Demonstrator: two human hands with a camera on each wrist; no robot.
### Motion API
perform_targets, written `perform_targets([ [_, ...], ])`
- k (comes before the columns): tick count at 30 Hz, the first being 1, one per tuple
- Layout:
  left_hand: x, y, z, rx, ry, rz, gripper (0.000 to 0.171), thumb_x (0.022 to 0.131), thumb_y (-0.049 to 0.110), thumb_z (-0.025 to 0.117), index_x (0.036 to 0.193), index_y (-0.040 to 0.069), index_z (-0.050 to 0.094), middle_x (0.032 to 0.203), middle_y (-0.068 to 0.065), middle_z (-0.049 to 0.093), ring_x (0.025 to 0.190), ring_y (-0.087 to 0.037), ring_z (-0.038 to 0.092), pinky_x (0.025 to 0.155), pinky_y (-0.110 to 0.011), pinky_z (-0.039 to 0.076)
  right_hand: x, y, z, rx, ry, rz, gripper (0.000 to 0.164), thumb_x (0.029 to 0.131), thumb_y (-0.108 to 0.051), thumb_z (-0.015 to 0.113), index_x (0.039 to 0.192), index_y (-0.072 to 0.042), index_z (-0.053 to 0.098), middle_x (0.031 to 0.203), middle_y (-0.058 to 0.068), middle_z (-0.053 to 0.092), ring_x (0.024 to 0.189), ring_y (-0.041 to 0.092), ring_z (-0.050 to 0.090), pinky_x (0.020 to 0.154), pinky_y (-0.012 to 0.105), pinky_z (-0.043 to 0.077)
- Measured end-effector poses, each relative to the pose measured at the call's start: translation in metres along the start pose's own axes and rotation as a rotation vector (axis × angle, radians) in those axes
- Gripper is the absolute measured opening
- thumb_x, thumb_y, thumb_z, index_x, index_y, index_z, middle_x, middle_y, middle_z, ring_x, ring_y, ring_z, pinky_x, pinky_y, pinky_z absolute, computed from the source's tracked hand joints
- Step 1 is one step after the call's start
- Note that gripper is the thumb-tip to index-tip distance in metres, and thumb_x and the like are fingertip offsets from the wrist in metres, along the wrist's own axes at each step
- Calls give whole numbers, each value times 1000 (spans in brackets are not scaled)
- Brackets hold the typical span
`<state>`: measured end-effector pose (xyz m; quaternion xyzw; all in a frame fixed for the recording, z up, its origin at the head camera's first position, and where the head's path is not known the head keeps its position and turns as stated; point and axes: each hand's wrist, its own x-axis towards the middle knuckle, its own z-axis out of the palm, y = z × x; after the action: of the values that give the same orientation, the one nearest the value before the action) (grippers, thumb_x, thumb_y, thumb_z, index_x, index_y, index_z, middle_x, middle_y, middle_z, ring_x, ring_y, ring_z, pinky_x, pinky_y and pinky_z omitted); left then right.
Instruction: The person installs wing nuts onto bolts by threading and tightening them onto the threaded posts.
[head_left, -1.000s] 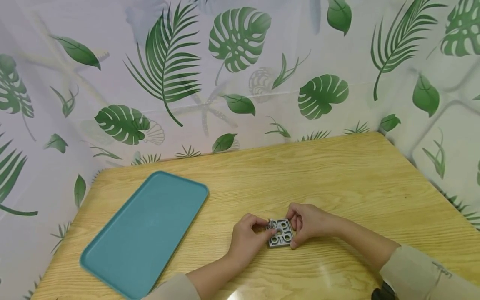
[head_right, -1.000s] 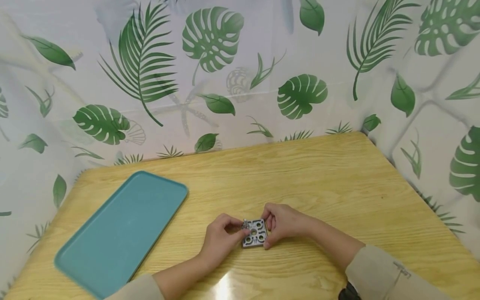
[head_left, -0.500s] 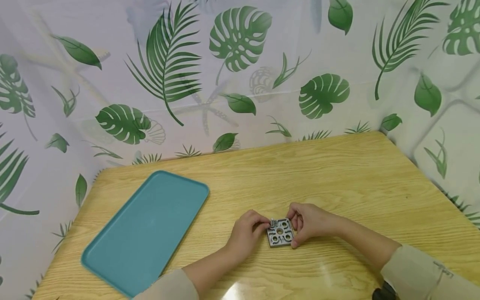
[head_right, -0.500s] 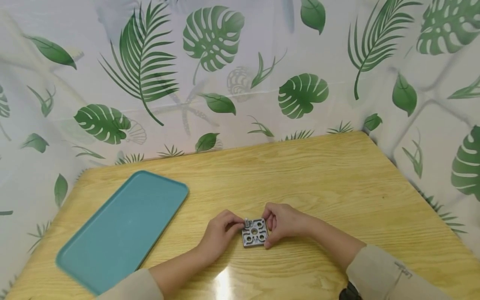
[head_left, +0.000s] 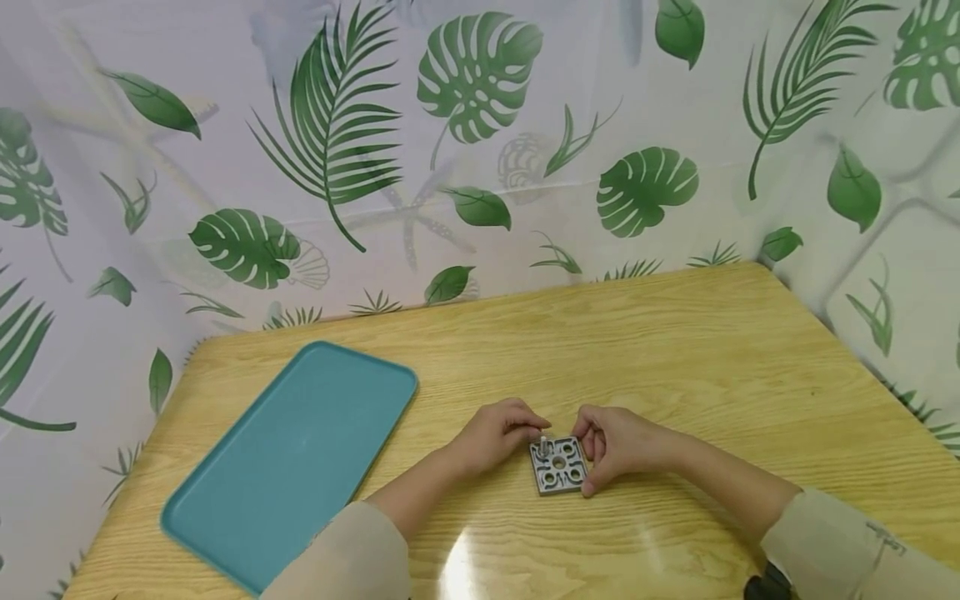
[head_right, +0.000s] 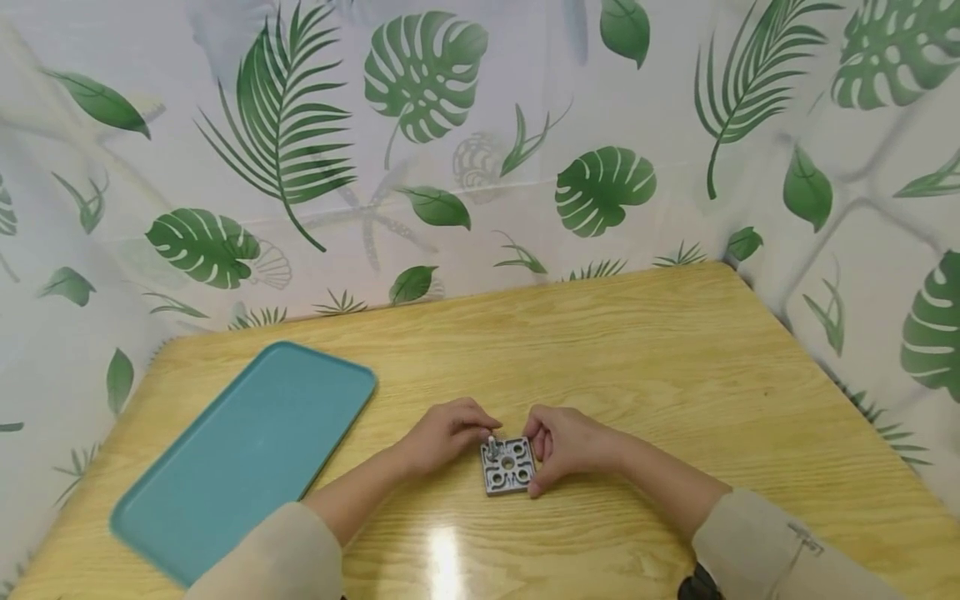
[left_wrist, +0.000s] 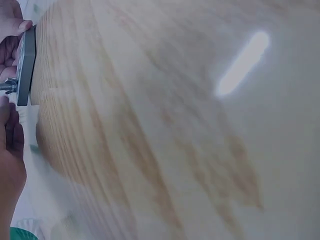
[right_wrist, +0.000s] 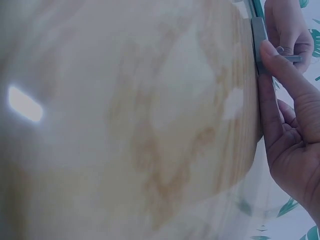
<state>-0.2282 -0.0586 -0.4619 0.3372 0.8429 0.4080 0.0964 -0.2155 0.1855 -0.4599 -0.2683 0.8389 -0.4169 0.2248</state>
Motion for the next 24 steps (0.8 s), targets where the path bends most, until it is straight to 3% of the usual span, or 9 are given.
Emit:
perform_targets([
  [6,-23,14,12,-59,238,-162,17,92,6,57,105,5,67,97,-2,61,90,-14,57,79,-24,50,0,0,0,24,-1,0,59,61,-17,89,102,2,52,74,0,57,64,7,54,57,20,48],
  [10,-36,24,29,-143,298,-243,19,85,14,67,102,5,67,93,0,58,85,-11,54,77,-22,48,-2,0,-1,20,-2,1,58,61,-17,89,101,1,52,74,0,57,64,7,54,58,20,48],
  [13,-37,27,40,-161,330,-269,24,82,23,73,98,6,67,91,2,58,82,-8,52,74,-20,47,-3,-1,-1,16,0,7,57,61,-16,89,101,1,52,74,0,57,65,8,54,57,20,48],
  [16,-34,28,45,-161,358,-260,22,83,23,73,96,6,67,90,2,58,79,-6,52,70,-18,46,-3,-2,0,16,-1,11,57,61,-16,88,101,1,52,74,1,57,65,8,54,58,20,48],
  [19,-34,26,43,-146,339,-239,15,87,18,69,96,6,66,91,2,58,80,-5,53,71,-18,47,-2,-2,0,11,-4,14,57,61,-17,88,101,1,52,74,1,58,65,8,54,58,20,48],
  [24,-27,13,28,-20,258,-109,10,90,11,63,97,8,70,92,2,59,88,-9,57,79,-20,49,-1,-2,1,8,4,16,58,61,-17,89,101,1,52,74,1,57,65,8,54,57,20,48],
])
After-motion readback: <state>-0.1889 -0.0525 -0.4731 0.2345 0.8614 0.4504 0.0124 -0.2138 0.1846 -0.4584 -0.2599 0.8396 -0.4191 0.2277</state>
